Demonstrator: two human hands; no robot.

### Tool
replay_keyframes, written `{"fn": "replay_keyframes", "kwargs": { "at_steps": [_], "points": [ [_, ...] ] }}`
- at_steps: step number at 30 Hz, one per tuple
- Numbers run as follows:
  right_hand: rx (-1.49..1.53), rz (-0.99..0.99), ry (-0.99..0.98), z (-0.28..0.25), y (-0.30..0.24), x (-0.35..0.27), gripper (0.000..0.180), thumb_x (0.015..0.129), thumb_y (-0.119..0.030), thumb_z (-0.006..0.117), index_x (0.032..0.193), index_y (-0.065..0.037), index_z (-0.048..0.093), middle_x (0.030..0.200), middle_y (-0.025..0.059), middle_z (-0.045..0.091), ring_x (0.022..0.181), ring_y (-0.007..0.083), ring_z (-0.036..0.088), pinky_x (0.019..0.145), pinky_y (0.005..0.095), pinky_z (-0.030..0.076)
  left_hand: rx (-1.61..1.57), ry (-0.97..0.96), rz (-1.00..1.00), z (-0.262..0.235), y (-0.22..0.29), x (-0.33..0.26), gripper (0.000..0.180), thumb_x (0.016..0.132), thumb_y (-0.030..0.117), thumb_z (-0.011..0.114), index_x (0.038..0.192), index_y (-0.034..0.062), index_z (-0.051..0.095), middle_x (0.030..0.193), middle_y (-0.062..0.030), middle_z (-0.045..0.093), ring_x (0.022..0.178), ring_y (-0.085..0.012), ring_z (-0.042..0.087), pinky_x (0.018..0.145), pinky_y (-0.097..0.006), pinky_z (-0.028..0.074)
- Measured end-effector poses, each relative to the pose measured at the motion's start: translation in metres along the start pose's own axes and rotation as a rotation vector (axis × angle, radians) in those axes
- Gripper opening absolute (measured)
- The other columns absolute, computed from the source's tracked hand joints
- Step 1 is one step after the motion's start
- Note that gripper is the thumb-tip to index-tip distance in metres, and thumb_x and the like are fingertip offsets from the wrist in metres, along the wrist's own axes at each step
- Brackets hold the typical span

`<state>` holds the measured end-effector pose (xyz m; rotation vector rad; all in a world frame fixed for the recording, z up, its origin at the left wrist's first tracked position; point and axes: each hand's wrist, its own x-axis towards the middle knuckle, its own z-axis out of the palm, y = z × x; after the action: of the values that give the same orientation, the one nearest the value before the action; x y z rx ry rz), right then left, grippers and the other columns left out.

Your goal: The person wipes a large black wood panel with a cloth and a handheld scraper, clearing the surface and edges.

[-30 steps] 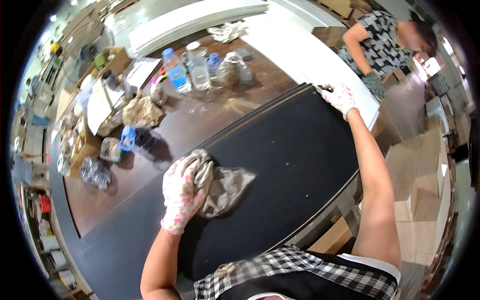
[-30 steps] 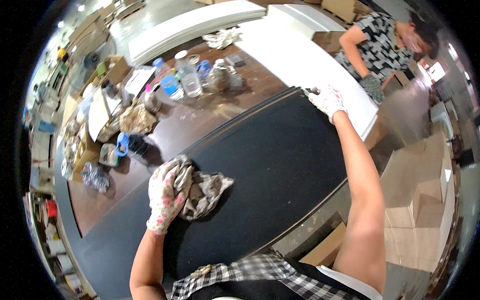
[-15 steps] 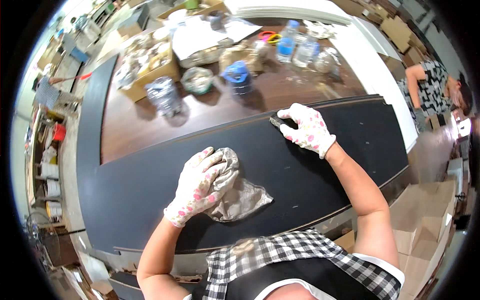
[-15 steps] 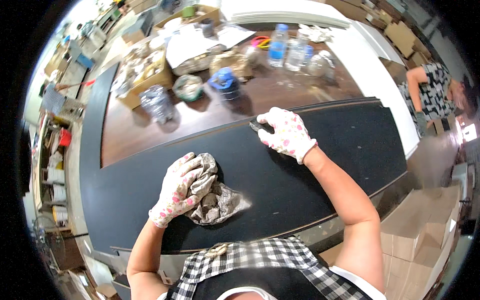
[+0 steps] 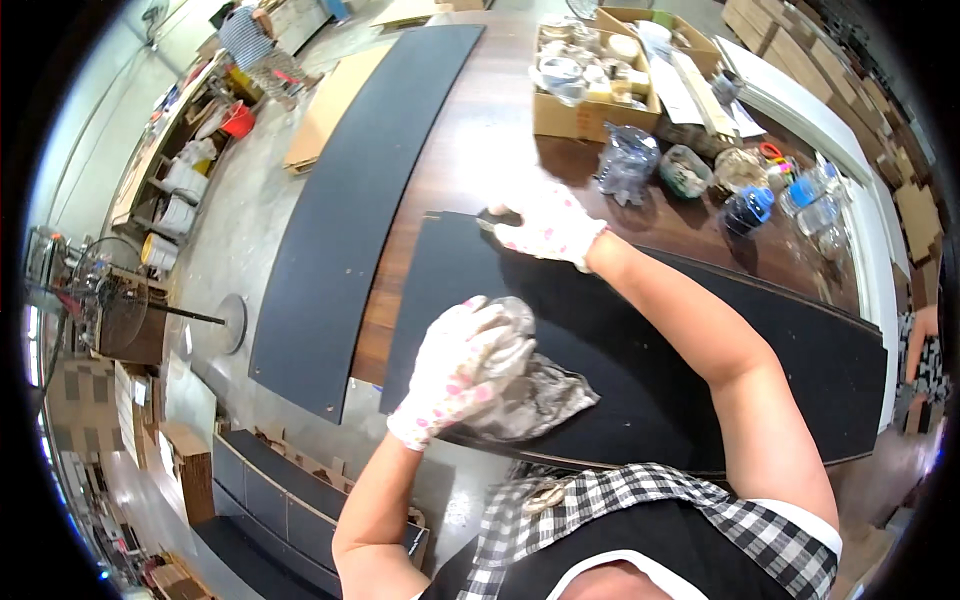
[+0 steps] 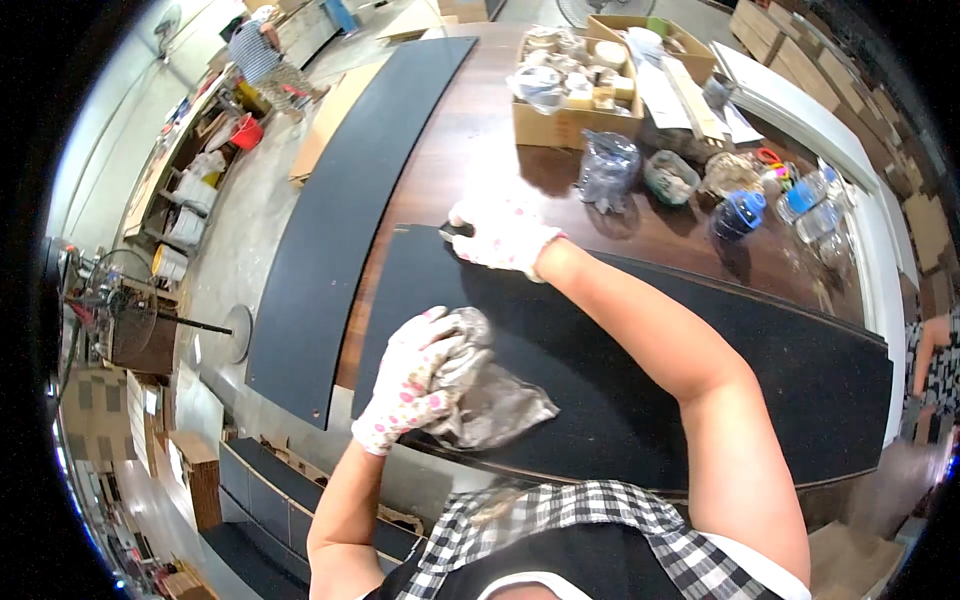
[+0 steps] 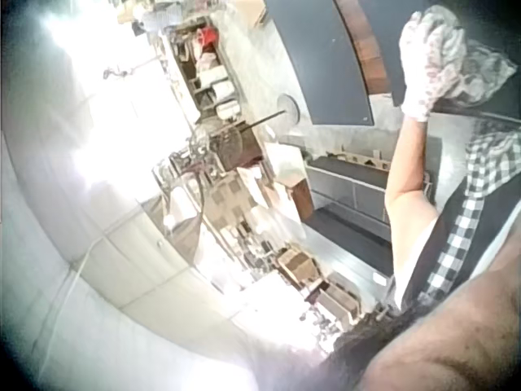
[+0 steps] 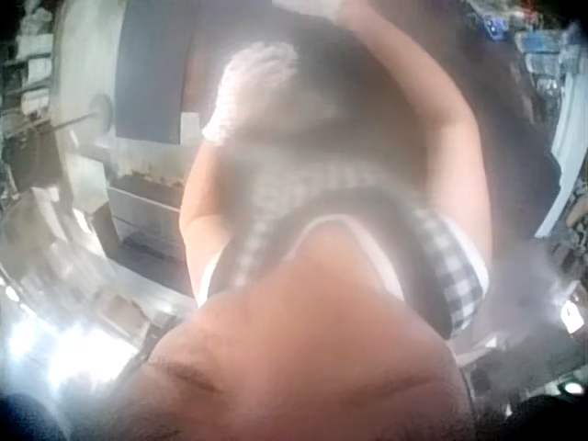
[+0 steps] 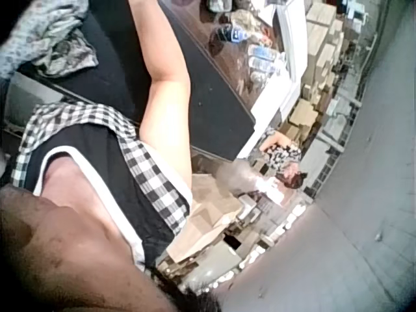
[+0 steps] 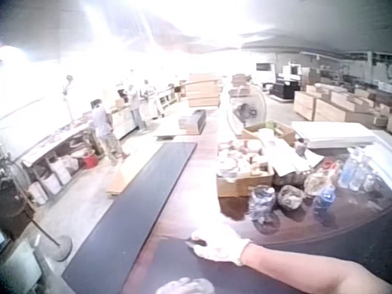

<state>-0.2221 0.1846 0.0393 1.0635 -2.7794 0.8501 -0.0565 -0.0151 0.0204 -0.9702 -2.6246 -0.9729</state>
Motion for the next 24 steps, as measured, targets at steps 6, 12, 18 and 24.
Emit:
{"fn": "replay_keyframes", "kwargs": {
  "at_steps": [6, 12, 18, 24],
  "points": [
    [0.141, -0.061, -0.074, 0.041, -0.04, 0.089, 0.033, 0.084, -0.033, 0.067, 0.105, -0.009, 0.071, 0.103, 0.0143, 0.066, 0.105, 0.0321, 0.062, 0.091, 0.0414, 0.049, 0.062, -0.018, -0.017, -0.004, 0.008, 0.007, 0.056, 0.071, 0.022, 0.073, 0.123, 0.0052, 0.061, 0.131, -0.016, 0.058, 0.129, -0.0382, 0.048, 0.108, -0.048, 0.038],
    [0.455, -0.013, 0.409, -0.026, -0.01, 0.012, 0.029, 0.085, -0.024, 0.071, 0.108, -0.006, 0.07, 0.102, 0.0145, 0.07, 0.098, 0.0275, 0.068, 0.086, 0.0375, 0.053, 0.262, 0.098, -0.005, 0.001, -0.038, 0.047, 0.052, 0.077, 0.019, 0.068, 0.127, 0.0077, 0.06, 0.131, -0.0166, 0.058, 0.125, -0.0392, 0.051, 0.107, -0.05, 0.038],
    [0.428, 0.302, 0.698, -0.118, 0.074, -0.22, 0.035, 0.09, -0.02, 0.067, 0.119, -0.001, 0.066, 0.106, 0.0101, 0.068, 0.096, 0.0175, 0.065, 0.086, 0.0314, 0.052, 0.376, 0.097, -0.013, 0.042, -0.064, 0.128, 0.046, 0.071, 0.01, 0.071, 0.116, 0.0059, 0.063, 0.119, -0.0138, 0.061, 0.114, -0.0372, 0.055, 0.099, -0.047, 0.043],
    [0.629, 0.658, 1.195, -0.148, 0.077, -0.418, 0.03, 0.094, -0.003, 0.06, 0.123, 0.002, 0.063, 0.108, 0.0064, 0.068, 0.087, 0.0088, 0.063, 0.077, 0.0232, 0.051, 0.301, -0.118, 0.226, 0.136, 0.016, 0.221, 0.039, 0.075, 0.019, 0.073, 0.109, 0.0032, 0.063, 0.111, -0.0141, 0.06, 0.108, -0.0366, 0.053, 0.09, -0.046, 0.044]
  ]
}}
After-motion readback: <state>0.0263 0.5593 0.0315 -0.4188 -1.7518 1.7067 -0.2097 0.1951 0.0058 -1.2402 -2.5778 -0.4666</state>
